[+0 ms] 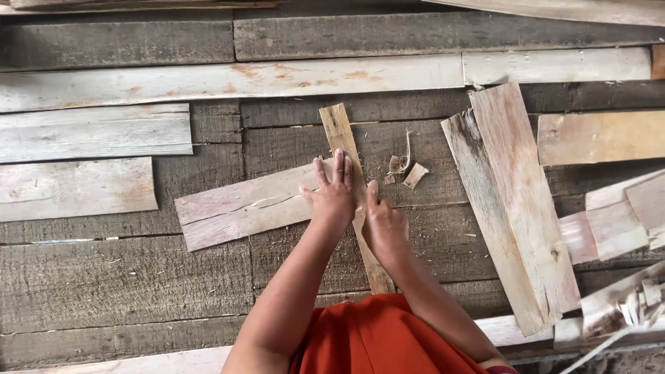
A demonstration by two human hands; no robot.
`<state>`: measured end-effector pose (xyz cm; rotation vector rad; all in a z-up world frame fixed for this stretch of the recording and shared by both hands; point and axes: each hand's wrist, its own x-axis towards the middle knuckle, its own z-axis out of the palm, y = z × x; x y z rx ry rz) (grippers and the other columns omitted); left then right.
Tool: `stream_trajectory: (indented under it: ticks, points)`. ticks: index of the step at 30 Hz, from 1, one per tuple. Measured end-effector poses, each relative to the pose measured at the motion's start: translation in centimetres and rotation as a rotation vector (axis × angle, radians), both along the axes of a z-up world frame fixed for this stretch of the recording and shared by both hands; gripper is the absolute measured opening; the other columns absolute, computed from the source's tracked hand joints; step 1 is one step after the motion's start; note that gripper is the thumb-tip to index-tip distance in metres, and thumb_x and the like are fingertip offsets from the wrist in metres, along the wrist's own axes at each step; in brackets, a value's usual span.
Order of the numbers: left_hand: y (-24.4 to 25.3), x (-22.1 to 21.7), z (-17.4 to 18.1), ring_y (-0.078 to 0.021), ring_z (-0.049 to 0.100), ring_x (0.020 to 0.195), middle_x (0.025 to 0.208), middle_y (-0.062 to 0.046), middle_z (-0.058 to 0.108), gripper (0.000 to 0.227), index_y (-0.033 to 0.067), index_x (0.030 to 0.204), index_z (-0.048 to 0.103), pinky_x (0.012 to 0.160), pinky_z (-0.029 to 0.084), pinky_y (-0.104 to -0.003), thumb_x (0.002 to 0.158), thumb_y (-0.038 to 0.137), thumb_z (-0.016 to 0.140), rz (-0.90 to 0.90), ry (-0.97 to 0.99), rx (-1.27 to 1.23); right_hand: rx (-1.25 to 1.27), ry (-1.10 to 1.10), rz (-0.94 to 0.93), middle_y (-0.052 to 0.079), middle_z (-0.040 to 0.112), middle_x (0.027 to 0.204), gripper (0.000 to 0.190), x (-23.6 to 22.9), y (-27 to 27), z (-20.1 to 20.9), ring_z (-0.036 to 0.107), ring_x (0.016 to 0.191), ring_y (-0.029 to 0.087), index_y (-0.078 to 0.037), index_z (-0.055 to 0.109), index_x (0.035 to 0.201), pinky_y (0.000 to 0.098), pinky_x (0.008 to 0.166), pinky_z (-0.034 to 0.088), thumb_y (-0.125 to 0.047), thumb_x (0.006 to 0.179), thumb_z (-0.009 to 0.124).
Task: The person uses a red utility knife to shave thin strips from wooden planks on a workbench. They repeatedly pick up planks, shave their edges, and place them back down, accumulating wood shavings on the surface.
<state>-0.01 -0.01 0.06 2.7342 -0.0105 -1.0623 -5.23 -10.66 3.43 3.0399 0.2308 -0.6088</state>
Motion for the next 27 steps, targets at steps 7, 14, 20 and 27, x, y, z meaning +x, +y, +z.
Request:
stream_trajectory:
  ticks: [7, 14, 20, 27]
  points:
    - [0.0, -0.6, -0.5, -0.0517, -0.008, 0.151, 0.172, -0.004, -0.009, 0.108, 0.0131, 0.164, 0.008, 0.093, 0.031, -0.089, 0.086, 0.032, 0.081, 0.0, -0.067, -0.016, 0.097, 0.15, -0.063, 0.02, 0.071, 0.104, 0.085, -3.7, -2.4, -0.1, 0.069, 0.066, 0.018, -0.007, 0.031, 0.159, 0.0332, 0.057, 0.057, 0.016, 0.084, 0.065]
    - [0.6, -1.2, 1.2, -0.05, -0.001, 0.152, 0.172, -0.006, -0.004, 0.103, 0.0148, 0.163, 0.014, 0.096, 0.033, -0.086, 0.086, 0.037, 0.079, 0.056, -0.147, -0.093, 0.168, 0.052, -0.21, 0.022, 0.058, 0.13, 0.069, -4.5, -6.1, -2.6, 0.064, 0.107, 0.032, -0.017, 0.034, 0.16, 0.0486, 0.09, 0.054, -0.02, 0.097, 0.063]
    - [1.8, -3.2, 1.8, -0.0484, 0.01, 0.153, 0.171, -0.015, 0.002, 0.09, 0.0118, 0.163, 0.019, 0.102, 0.035, -0.079, 0.093, 0.038, 0.07, -0.004, -0.267, -0.105, 0.157, -0.176, -0.032, 0.011, 0.058, 0.12, 0.072, -5.1, -3.5, -6.9, 0.055, 0.116, 0.033, -0.023, 0.045, 0.152, 0.056, 0.093, 0.048, -0.051, 0.09, 0.068]
    - [4.9, -5.3, 2.8, -0.0504, 0.005, 0.151, 0.171, -0.017, 0.0, 0.103, 0.0179, 0.163, 0.019, 0.112, 0.021, -0.077, 0.082, 0.037, 0.08, 0.056, -0.28, 0.006, 0.365, -0.273, -0.302, 0.025, 0.058, 0.102, 0.065, -4.4, -4.5, -4.1, 0.065, 0.083, 0.032, -0.002, 0.046, 0.146, 0.0367, 0.056, 0.06, -0.02, 0.09, 0.073]
